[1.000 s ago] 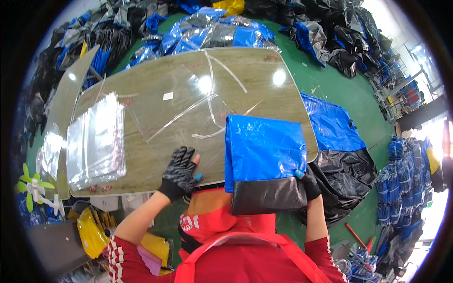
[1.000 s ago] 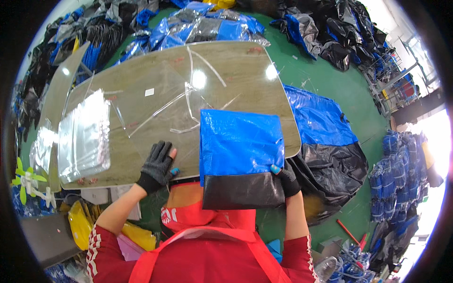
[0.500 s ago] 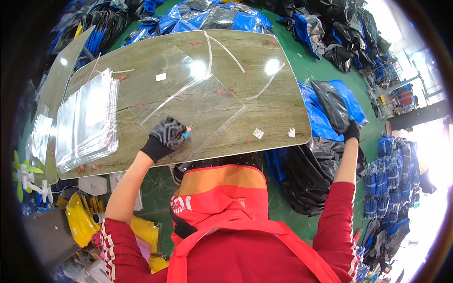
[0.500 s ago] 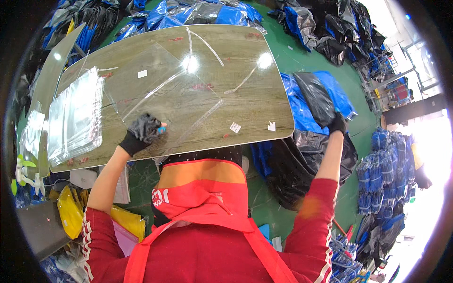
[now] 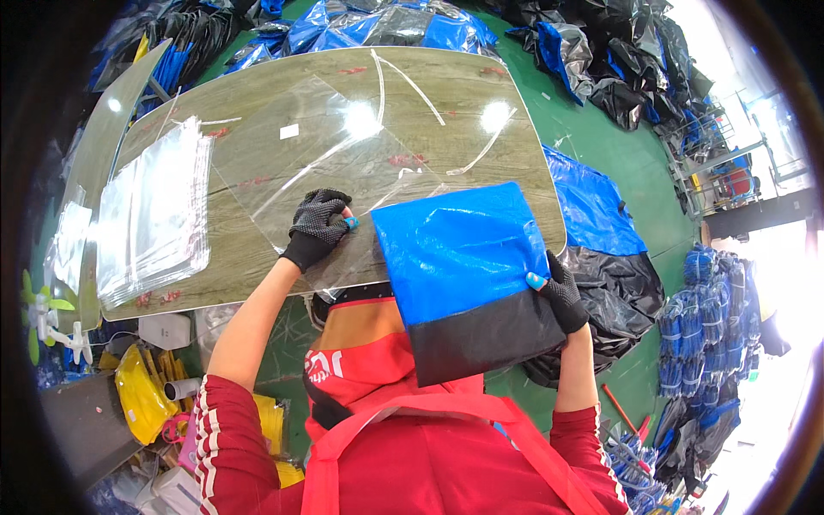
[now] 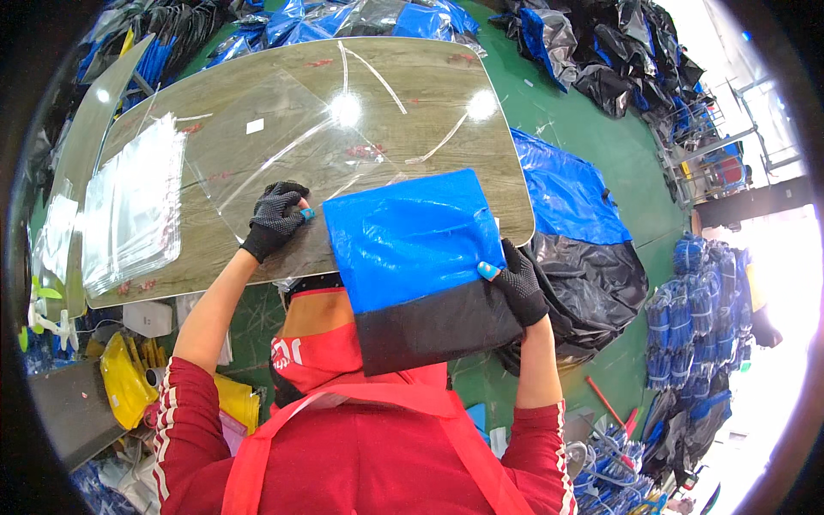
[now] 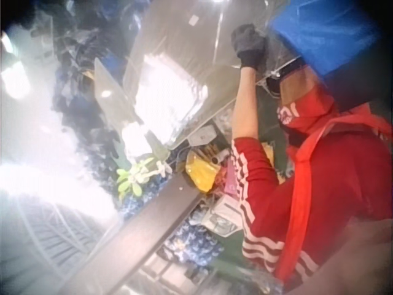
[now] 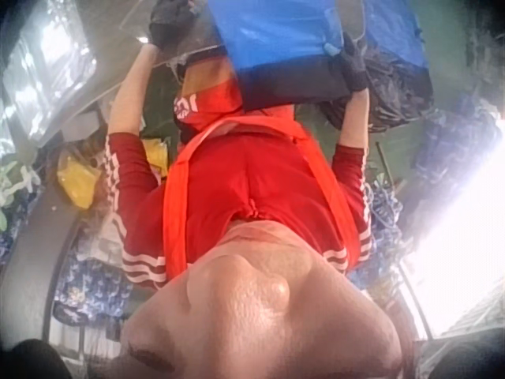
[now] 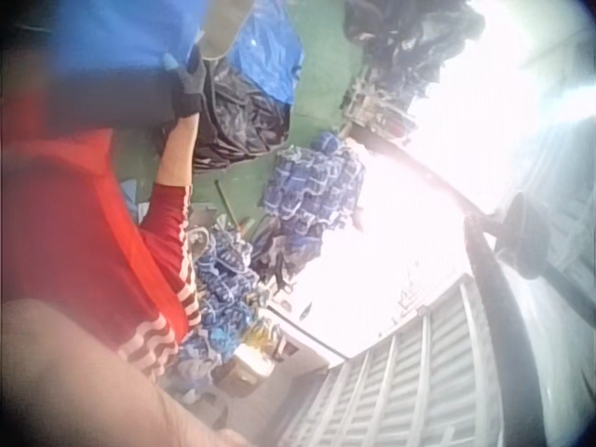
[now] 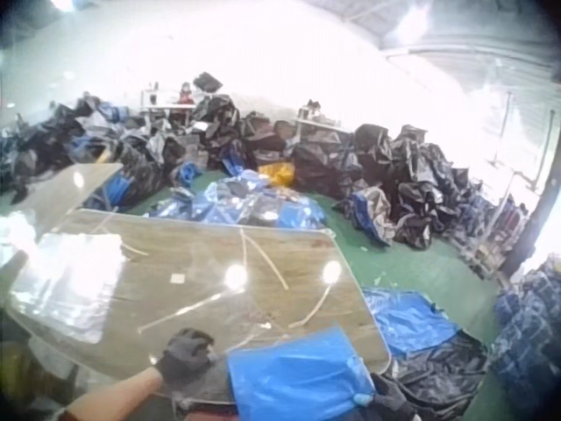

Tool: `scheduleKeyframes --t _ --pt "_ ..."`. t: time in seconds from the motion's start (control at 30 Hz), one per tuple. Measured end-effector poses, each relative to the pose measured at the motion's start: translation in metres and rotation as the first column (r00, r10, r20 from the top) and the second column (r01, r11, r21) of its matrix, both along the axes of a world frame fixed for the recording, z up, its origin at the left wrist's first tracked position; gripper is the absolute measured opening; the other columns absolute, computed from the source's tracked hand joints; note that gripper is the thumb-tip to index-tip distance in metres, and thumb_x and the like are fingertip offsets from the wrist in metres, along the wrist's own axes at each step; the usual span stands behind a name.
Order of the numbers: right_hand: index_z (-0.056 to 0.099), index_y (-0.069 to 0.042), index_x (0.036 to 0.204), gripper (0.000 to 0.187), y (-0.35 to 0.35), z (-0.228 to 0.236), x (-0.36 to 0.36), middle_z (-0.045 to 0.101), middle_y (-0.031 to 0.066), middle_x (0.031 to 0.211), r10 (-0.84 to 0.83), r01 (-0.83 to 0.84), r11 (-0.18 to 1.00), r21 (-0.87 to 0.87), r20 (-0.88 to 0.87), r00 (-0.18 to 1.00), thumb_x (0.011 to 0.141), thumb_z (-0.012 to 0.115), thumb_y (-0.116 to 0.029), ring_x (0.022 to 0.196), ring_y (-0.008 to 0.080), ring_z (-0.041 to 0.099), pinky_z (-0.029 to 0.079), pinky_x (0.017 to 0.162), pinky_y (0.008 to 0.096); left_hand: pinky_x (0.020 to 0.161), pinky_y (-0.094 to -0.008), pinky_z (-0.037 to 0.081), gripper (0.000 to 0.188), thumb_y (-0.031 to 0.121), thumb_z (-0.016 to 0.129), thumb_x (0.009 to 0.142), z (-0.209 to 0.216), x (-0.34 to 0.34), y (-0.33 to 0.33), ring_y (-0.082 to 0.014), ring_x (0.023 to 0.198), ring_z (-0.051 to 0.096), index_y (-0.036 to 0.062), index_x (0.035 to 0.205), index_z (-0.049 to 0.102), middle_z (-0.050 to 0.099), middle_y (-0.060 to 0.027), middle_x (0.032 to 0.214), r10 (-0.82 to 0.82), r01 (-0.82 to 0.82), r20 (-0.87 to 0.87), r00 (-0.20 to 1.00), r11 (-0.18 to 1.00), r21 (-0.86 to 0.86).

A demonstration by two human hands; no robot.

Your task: The person repeatedly places a blue and black soft item into a clear plastic bag, seals it, and sets it aside. The cycle repeats with multiple identical items on a table in a warehouse-like area.

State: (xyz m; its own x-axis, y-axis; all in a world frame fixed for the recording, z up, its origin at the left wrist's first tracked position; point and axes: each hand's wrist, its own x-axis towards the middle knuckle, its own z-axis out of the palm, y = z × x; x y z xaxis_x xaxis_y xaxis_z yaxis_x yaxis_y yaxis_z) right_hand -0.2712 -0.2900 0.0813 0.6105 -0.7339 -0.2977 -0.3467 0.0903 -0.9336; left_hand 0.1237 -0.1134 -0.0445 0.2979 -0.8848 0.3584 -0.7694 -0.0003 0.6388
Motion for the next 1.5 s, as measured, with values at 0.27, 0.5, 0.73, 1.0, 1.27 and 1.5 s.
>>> scheduleKeyframes --t 0.27,0.5,0.73,1.0,1.27,1.5 --pt "0.043 0.002 0.133 0.071 0.064 -0.029 0.057 0.058 0.0155 0.116 0.237 -0.233 0.962 -0.141 0.012 0.972 0.081 0.073 -0.037 0.104 0.0206 0.056 0.046 0.091 0.0346 0.083 -0.0368 0.044 0.019 0.021 0.063 0.085 0.057 -0.009 0.023 -0.0264 0.087 0.058 0.0027 0.085 0.057 0.063 -0.0135 0.093 -0.073 0.107 -0.413 0.908 0.992 0.060" --pt "0.052 -0.002 0.125 0.058 0.004 -0.066 0.135 0.068 0.0105 0.098 0.099 -0.146 0.924 0.353 0.147 0.984 0.088 0.063 -0.045 0.084 0.0165 0.064 0.051 0.074 0.0295 0.092 -0.0414 0.043 0.015 0.006 0.066 0.076 0.092 -0.030 0.070 -0.0343 0.102 0.057 0.0048 0.088 0.057 0.063 -0.0135 0.106 -0.101 0.100 0.052 0.993 0.995 0.020" --pt "0.068 -0.001 0.101 0.038 -0.023 -0.087 0.146 0.066 0.0042 0.084 0.455 -0.456 0.889 0.039 0.033 0.890 0.087 0.065 -0.036 0.078 0.0107 0.059 0.048 0.073 0.0259 0.099 -0.0442 0.040 0.019 0.006 0.065 0.077 0.094 -0.041 0.067 -0.0360 0.113 0.054 0.0065 0.095 0.060 0.061 -0.0135 0.116 -0.123 0.123 0.158 0.980 0.992 0.010" --pt "0.057 -0.004 0.119 0.045 0.005 -0.077 0.092 0.062 0.0059 0.105 0.311 -0.371 0.913 0.172 0.295 0.904 0.088 0.067 -0.034 0.102 0.0117 0.057 0.046 0.089 0.0272 0.112 -0.0453 0.027 0.024 0.018 0.059 0.088 0.083 -0.057 0.065 -0.0355 0.128 0.045 0.0076 0.110 0.060 0.059 -0.0140 0.124 -0.037 0.020 0.348 0.937 0.998 0.054" --pt "0.070 -0.002 0.096 0.031 0.041 -0.083 0.101 0.069 0.0048 0.079 0.176 -0.184 0.975 -0.127 -0.072 0.982 0.085 0.070 -0.031 0.073 0.0110 0.059 0.049 0.069 0.0280 0.087 -0.0311 0.044 0.040 0.030 0.064 0.090 0.068 -0.040 0.080 -0.0141 0.094 0.052 0.0055 0.119 0.052 0.056 -0.0052 0.102 0.469 -0.370 -0.797 0.381 0.867 0.334" --pt "0.063 0.000 0.111 0.055 0.098 -0.100 0.065 0.067 0.0085 0.095 0.132 -0.126 0.977 0.172 -0.023 0.991 0.095 0.050 -0.050 0.088 0.0131 0.061 0.048 0.078 0.0300 0.089 -0.0355 0.049 0.067 0.037 0.073 0.081 0.052 -0.049 0.126 -0.0223 0.105 0.058 0.0015 0.132 0.047 0.059 -0.0141 0.120 0.470 -0.086 -0.821 0.323 0.879 0.469"
